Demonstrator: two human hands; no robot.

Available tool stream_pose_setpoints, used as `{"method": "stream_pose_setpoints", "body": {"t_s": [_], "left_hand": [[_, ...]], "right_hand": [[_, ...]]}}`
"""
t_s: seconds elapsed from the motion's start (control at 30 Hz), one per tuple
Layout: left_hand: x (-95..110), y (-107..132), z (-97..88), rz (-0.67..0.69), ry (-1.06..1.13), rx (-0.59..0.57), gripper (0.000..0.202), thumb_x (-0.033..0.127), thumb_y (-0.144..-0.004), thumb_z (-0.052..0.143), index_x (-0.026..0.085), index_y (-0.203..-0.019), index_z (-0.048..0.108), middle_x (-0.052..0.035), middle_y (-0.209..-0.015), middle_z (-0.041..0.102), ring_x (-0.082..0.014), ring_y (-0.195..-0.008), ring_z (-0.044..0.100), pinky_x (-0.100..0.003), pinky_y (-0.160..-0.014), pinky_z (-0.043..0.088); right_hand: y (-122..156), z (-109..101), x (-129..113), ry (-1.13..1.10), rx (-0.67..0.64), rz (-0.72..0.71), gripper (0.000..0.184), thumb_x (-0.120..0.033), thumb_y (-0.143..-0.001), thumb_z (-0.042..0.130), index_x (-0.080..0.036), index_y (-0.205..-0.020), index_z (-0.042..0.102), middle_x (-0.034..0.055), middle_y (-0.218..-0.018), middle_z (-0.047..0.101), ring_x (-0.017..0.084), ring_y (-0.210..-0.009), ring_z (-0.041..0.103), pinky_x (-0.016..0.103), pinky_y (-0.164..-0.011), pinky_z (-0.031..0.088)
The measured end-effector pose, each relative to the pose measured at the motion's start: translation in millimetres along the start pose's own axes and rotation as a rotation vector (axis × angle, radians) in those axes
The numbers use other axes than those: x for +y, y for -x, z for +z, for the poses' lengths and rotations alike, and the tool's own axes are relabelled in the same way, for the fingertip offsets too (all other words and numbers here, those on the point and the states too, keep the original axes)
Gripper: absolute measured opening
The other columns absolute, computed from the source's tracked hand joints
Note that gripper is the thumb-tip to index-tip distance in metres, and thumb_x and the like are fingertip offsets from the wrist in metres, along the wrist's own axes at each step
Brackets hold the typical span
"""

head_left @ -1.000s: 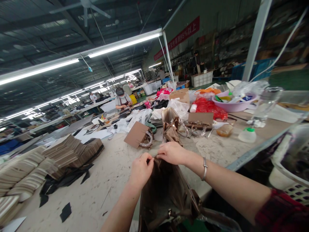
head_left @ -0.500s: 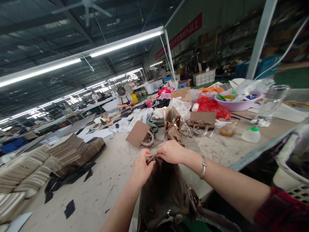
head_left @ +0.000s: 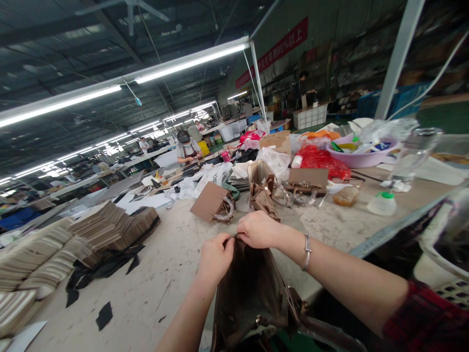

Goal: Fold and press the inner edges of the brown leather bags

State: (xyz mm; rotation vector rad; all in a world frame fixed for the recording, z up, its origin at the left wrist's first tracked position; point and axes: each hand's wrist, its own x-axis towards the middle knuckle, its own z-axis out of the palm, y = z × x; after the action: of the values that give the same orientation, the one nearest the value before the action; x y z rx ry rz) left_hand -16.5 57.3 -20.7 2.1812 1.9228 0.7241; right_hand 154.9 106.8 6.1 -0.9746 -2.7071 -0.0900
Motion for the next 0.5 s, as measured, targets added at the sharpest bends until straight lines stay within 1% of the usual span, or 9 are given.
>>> {"method": "stream_pose_setpoints", "body": {"t_s": [0.17,0.27,0.3,0.33,0.4,0.47,0.5], "left_hand": [[5,-2,1.1,-0.019,-0.045,0.019,0.016,0.022,-0.082,0.051,0.019,-0.075,0.066,-0.0007,-0.067,0.067,-0.0130,-0.062,0.057,-0.023,-0.058,0.035],[5,-2,0.8,-0.031,-0.047,0.008,0.014,0.022,-0.082,0.051,0.019,-0.074,0.063,0.0004,-0.066,0.065,-0.0127,-0.061,0.056,-0.023,-0.056,0.033],[5,-1,0.4,-0.041,-0.055,0.002,0.014,0.022,-0.082,0.051,0.019,-0.073,0.062,0.0005,-0.066,0.064,-0.0130,-0.060,0.056,-0.023,-0.055,0.033],[5,-1,0.0,-0.048,-0.061,-0.005,0.013,0.022,-0.082,0.051,0.020,-0.074,0.061,0.0004,-0.066,0.064,-0.0135,-0.060,0.056,-0.023,-0.055,0.033],[5,0,-1.1,-0.032,-0.040,-0.019,0.011,0.021,-0.082,0.051,0.020,-0.080,0.062,-0.0001,-0.071,0.066,-0.0145,-0.065,0.058,-0.023,-0.058,0.037],[4,0,-2.6,0.029,0.014,-0.026,0.015,0.021,-0.082,0.051,0.020,-0.091,0.063,-0.0013,-0.084,0.069,-0.0155,-0.076,0.062,-0.024,-0.067,0.042],[3,0,-3.3,0.065,0.038,-0.030,0.018,0.022,-0.082,0.052,0.020,-0.097,0.062,-0.0021,-0.091,0.069,-0.0162,-0.083,0.062,-0.025,-0.072,0.043]], "right_hand": [[1,3,6,-0.042,0.023,0.002,0.027,-0.032,-0.083,0.047,-0.019,-0.080,0.071,0.0067,-0.082,0.070,0.020,-0.077,0.062,0.027,-0.064,0.039],[5,5,15,-0.141,-0.014,0.008,0.031,-0.048,-0.079,0.056,-0.021,-0.079,0.071,0.0044,-0.077,0.070,0.020,-0.075,0.062,0.025,-0.061,0.037],[6,5,18,-0.180,-0.027,0.011,0.033,-0.052,-0.076,0.058,-0.022,-0.080,0.071,0.0036,-0.076,0.070,0.019,-0.074,0.062,0.025,-0.060,0.036],[7,5,21,-0.213,-0.035,0.015,0.033,-0.052,-0.076,0.059,-0.023,-0.080,0.071,0.0028,-0.076,0.070,0.018,-0.073,0.061,0.024,-0.059,0.036],[8,6,23,-0.240,-0.028,0.025,0.025,-0.043,-0.079,0.057,-0.023,-0.079,0.072,0.0016,-0.075,0.070,0.017,-0.072,0.061,0.023,-0.061,0.036],[8,6,21,-0.213,-0.014,0.030,0.021,-0.032,-0.080,0.054,-0.022,-0.074,0.072,0.0019,-0.074,0.070,0.016,-0.072,0.061,0.023,-0.063,0.036],[7,7,20,-0.189,-0.009,0.032,0.021,-0.028,-0.080,0.053,-0.022,-0.072,0.071,0.0025,-0.073,0.070,0.016,-0.073,0.061,0.024,-0.063,0.036]]}}
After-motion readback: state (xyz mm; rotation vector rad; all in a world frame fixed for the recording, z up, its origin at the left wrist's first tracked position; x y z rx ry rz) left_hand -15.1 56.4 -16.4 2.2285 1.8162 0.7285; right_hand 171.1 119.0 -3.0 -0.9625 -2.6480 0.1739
